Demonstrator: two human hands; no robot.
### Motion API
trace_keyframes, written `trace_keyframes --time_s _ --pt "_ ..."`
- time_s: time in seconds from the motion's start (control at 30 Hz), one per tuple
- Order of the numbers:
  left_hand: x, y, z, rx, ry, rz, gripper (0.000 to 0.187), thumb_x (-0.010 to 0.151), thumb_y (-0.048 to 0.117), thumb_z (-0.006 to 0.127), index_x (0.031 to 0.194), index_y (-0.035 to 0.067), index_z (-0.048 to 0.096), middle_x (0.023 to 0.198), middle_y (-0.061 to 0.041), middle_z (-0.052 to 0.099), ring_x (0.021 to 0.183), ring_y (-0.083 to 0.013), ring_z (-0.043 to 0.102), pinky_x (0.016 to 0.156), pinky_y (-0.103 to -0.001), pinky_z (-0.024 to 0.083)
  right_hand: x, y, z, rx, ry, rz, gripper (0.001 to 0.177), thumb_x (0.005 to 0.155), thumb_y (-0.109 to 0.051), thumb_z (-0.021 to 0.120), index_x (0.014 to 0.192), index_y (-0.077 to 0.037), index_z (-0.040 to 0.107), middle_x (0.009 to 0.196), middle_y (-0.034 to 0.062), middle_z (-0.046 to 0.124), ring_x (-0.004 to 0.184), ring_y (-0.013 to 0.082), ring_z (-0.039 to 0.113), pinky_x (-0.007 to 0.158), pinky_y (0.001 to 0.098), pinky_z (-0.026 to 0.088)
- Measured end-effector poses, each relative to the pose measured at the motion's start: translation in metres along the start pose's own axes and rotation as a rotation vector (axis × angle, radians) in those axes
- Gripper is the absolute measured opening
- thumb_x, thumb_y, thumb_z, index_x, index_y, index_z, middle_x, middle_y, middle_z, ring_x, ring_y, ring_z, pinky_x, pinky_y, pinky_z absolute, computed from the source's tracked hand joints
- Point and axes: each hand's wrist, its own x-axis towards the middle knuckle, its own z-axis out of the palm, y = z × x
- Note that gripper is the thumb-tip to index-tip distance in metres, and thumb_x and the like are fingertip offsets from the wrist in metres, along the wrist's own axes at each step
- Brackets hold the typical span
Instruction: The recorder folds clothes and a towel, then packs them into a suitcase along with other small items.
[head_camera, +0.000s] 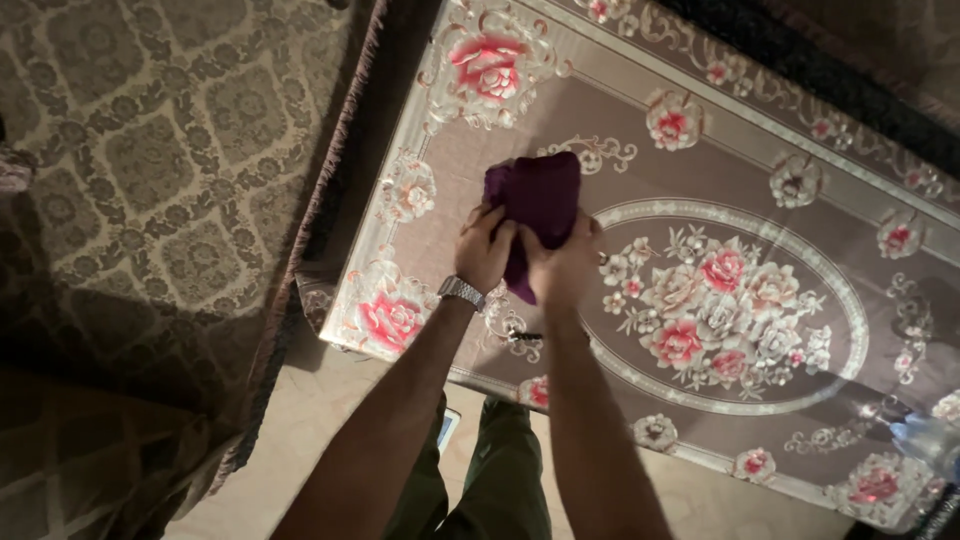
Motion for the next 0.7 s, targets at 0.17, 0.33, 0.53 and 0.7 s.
trace_keyframes --time_s 0.17,0.33,0.53,0.7 --pt "0.009 0.019 -0.024 -0.137 -0.086 -0.196 0.047 0.095 0.031 0.064 0.13 -0.002 0.062 0.125 -0.024 0.068 0.117 -0.0365 0.065 0.103 -0.04 0.05 -0.005 -0.055 -0.018 0.226 -0.231 0.2 0.079 0.074 -0.031 0.087 0.138 -0.004 0.049 0.126 0.0193 0.066 0.116 0.035 0.066 0.099 0.0427 0.053" --pt "-0.016 -0.033 0.003 -0.579 -0.064 -0.317 0.045 0.109 0.027 0.045 0.143 -0.002 0.051 0.136 -0.018 0.064 0.125 -0.0264 0.061 0.109 -0.035 0.047 -0.009 -0.016 -0.048 0.698 -0.446 -0.048 0.088 0.074 -0.01 0.087 0.149 -0.002 0.04 0.143 0.0189 0.058 0.133 0.0305 0.057 0.108 0.0413 0.048" --pt "-0.052 0.023 0.009 -0.898 -0.188 -0.112 0.043 0.109 0.016 0.042 0.147 -0.002 0.051 0.142 -0.014 0.061 0.13 -0.0213 0.057 0.113 -0.035 0.044 -0.041 0.02 -0.09 1.066 -0.388 -0.144 0.096 0.087 -0.01 0.082 0.167 -0.002 0.03 0.161 0.0184 0.047 0.148 0.0279 0.047 0.126 0.0404 0.038" --pt "-0.099 0.123 0.03 -0.993 -0.403 -0.075 0.035 0.107 0.008 0.052 0.14 -0.003 0.058 0.131 -0.012 0.068 0.117 -0.0202 0.063 0.103 -0.037 0.052 -0.07 0.054 -0.196 1.371 -0.516 -0.094 0.113 0.077 -0.012 0.084 0.167 -0.005 0.016 0.159 0.0131 0.042 0.145 0.0262 0.044 0.122 0.0384 0.034"
